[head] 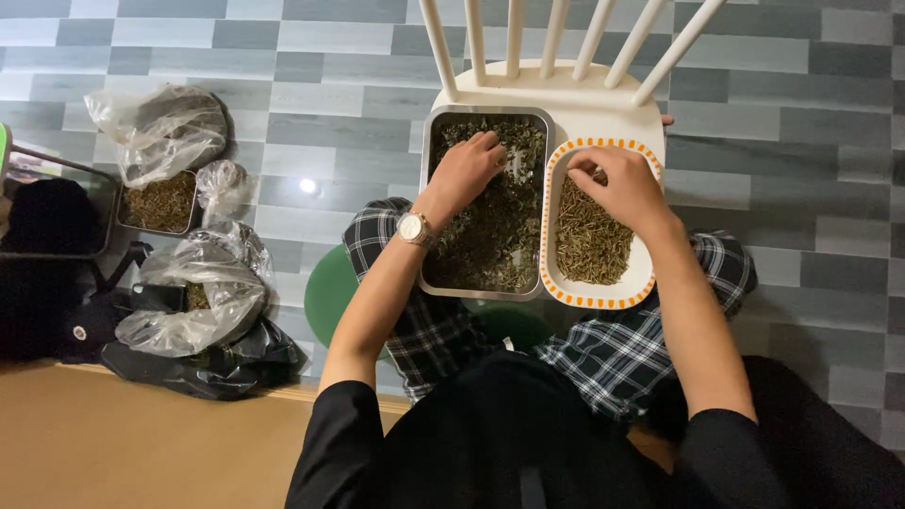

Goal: Manually sorting dried tea leaves by picking out specific stems or debris from a tray.

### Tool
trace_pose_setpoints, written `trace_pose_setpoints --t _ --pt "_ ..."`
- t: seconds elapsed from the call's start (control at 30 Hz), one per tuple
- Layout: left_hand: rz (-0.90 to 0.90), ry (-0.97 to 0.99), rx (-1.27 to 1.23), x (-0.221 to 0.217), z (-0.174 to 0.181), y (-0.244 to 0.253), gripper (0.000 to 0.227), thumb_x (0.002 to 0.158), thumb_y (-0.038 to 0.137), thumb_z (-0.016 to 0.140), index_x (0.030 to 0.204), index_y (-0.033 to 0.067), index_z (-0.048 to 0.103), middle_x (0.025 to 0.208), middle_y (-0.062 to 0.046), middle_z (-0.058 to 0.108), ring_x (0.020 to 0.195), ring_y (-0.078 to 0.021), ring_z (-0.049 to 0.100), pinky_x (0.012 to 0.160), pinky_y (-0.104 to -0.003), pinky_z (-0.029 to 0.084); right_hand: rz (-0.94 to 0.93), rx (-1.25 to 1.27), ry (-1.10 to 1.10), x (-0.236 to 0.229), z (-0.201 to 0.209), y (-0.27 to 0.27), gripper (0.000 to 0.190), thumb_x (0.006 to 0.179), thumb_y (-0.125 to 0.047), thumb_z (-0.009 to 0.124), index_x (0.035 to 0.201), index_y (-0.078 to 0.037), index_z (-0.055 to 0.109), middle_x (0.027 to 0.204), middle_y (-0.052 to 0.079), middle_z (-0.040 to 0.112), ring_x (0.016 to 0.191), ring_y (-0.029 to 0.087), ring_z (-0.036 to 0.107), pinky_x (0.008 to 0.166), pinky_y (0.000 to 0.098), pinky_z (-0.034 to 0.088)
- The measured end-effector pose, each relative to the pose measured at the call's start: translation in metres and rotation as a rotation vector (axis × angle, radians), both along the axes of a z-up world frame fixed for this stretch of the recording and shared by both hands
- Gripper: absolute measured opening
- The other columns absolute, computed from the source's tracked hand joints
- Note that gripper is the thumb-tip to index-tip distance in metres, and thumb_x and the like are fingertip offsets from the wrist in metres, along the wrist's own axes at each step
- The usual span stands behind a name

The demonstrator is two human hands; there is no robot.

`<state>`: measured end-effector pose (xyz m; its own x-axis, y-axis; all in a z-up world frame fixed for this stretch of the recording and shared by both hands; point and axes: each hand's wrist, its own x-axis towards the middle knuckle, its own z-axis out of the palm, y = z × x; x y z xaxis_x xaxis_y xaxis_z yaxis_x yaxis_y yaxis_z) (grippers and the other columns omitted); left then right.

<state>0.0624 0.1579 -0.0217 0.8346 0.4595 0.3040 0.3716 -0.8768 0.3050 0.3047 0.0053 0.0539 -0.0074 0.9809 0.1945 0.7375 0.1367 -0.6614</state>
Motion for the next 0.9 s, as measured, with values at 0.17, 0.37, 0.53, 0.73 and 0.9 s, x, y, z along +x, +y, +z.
trace_pose_setpoints --t 0.17,0.37,0.53,0.73,0.9 --pt "-0.031 0.063 0.001 0.008 -0.008 0.006 0.019 0.083 0.020 0.072 0.089 0.0035 0.064 0.100 -0.012 0.059 0.099 -0.0320 0.062 0.082 -0.044 0.054 -0.011 -0.010 -0.033 0.006 0.001 0.013 0.016 0.095 -0.016 0.075 0.106 -0.005 0.075 0.095 0.012 0.075 0.084 0.024 0.074 0.078 0.0372 0.058" --pt "-0.014 0.031 -0.077 0.014 -0.033 0.007 0.013 0.094 0.013 0.064 0.090 0.0007 0.062 0.101 -0.014 0.060 0.100 -0.0340 0.062 0.081 -0.045 0.056 -0.029 0.034 -0.060 0.002 0.002 0.019 0.018 0.094 -0.018 0.077 0.107 -0.005 0.076 0.096 0.013 0.076 0.084 0.026 0.074 0.079 0.0392 0.058" --pt "0.020 0.098 0.010 0.015 -0.052 0.006 0.009 0.087 0.004 0.060 0.093 -0.0028 0.059 0.103 -0.019 0.059 0.099 -0.0364 0.061 0.079 -0.044 0.057 0.010 0.037 -0.049 0.003 -0.017 0.016 0.017 0.094 -0.016 0.075 0.106 -0.005 0.075 0.095 0.014 0.075 0.083 0.025 0.074 0.078 0.0364 0.059" --pt "-0.033 -0.008 0.083 0.010 -0.023 -0.002 0.007 0.087 0.001 0.057 0.094 0.0006 0.056 0.100 -0.017 0.059 0.098 -0.0359 0.059 0.087 -0.045 0.056 0.003 0.064 -0.004 -0.002 -0.007 0.013 0.016 0.094 -0.015 0.075 0.106 -0.003 0.075 0.093 0.014 0.075 0.081 0.025 0.073 0.076 0.0368 0.058" --pt "-0.061 -0.147 -0.316 0.011 0.003 -0.006 0.009 0.097 0.007 0.061 0.098 0.0006 0.055 0.090 -0.016 0.065 0.087 -0.0370 0.064 0.075 -0.045 0.053 0.064 0.027 0.088 -0.006 -0.023 0.017 0.019 0.093 -0.017 0.075 0.105 -0.003 0.074 0.093 0.012 0.075 0.081 0.022 0.074 0.076 0.0352 0.059"
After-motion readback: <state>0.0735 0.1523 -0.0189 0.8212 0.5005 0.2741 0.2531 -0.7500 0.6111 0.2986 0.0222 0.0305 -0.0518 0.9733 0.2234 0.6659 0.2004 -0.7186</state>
